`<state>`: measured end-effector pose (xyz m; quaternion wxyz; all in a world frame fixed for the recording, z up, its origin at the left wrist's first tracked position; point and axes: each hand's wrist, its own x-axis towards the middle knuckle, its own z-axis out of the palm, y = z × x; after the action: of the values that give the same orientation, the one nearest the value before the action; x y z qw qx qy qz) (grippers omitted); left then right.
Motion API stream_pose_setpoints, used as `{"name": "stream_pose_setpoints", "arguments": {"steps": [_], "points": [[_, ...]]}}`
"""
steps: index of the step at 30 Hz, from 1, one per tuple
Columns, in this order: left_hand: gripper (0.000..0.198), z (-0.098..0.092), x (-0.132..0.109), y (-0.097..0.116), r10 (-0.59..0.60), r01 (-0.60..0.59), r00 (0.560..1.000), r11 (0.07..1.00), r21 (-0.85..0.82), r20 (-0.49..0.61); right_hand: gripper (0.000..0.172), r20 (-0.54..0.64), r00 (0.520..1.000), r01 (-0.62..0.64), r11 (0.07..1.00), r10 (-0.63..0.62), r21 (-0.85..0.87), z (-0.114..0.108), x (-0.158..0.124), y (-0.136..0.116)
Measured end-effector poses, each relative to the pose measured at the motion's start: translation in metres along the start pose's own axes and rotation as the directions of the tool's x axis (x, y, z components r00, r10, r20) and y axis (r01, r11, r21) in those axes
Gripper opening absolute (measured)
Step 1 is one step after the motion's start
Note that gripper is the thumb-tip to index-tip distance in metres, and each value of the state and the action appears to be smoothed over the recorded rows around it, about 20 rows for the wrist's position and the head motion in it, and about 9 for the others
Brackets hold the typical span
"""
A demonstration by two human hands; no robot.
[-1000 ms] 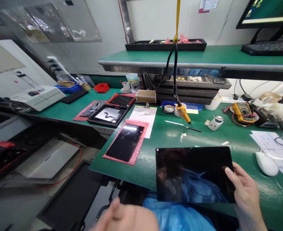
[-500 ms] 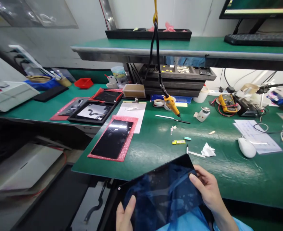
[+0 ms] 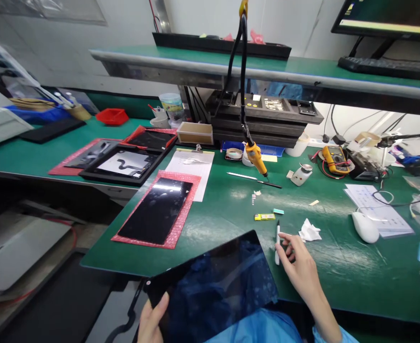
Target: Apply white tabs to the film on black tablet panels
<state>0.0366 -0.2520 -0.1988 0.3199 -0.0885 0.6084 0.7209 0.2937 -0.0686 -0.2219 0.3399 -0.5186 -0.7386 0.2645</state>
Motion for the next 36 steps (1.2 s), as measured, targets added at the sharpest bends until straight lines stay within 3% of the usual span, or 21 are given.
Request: {"name": "stream_pose_setpoints", "arguments": {"steps": [6,12,17,21,23,26,30,36], "points": [[0.062,0.021,0.008,-0.005,-0.035,0.046,0.992,0.994,-0.096,0.12,0.034,0.136,0.985,0.127,0.983,-0.108,-0.136,-0.013,0.023,0.024],[0.054,0.031,0.028,-0.015,-0.09,0.091,0.947,0.996,0.01,0.308,0.027,0.142,0.977,0.181,0.966,-0.156,-0.183,-0.038,0.058,0.034],[0.051,0.048,0.04,-0.016,-0.175,0.097,0.832,0.98,0.173,0.527,0.027,0.26,0.942,0.26,0.951,-0.212,-0.169,-0.044,0.123,0.026],[0.048,0.068,0.046,-0.018,-0.233,0.092,0.717,0.966,0.243,0.657,0.02,0.311,0.929,0.264,0.95,-0.203,-0.168,-0.028,0.192,0.029],[0.048,0.076,0.049,-0.021,-0.228,0.08,0.681,0.968,0.238,0.696,0.016,0.329,0.927,0.249,0.953,-0.183,-0.171,-0.016,0.218,0.032],[0.051,0.08,0.054,-0.027,-0.194,0.054,0.671,0.975,0.214,0.716,0.014,0.343,0.928,0.213,0.962,-0.144,-0.172,0.001,0.237,0.036],[0.054,0.076,0.054,-0.03,-0.168,0.025,0.677,0.978,0.206,0.717,0.016,0.35,0.932,0.157,0.975,-0.093,-0.159,0.011,0.239,0.039],[0.047,0.081,0.047,-0.018,-0.128,-0.061,0.685,0.971,0.232,0.717,0.042,0.439,0.895,0.114,0.992,-0.083,-0.045,-0.001,0.239,0.027]]}}
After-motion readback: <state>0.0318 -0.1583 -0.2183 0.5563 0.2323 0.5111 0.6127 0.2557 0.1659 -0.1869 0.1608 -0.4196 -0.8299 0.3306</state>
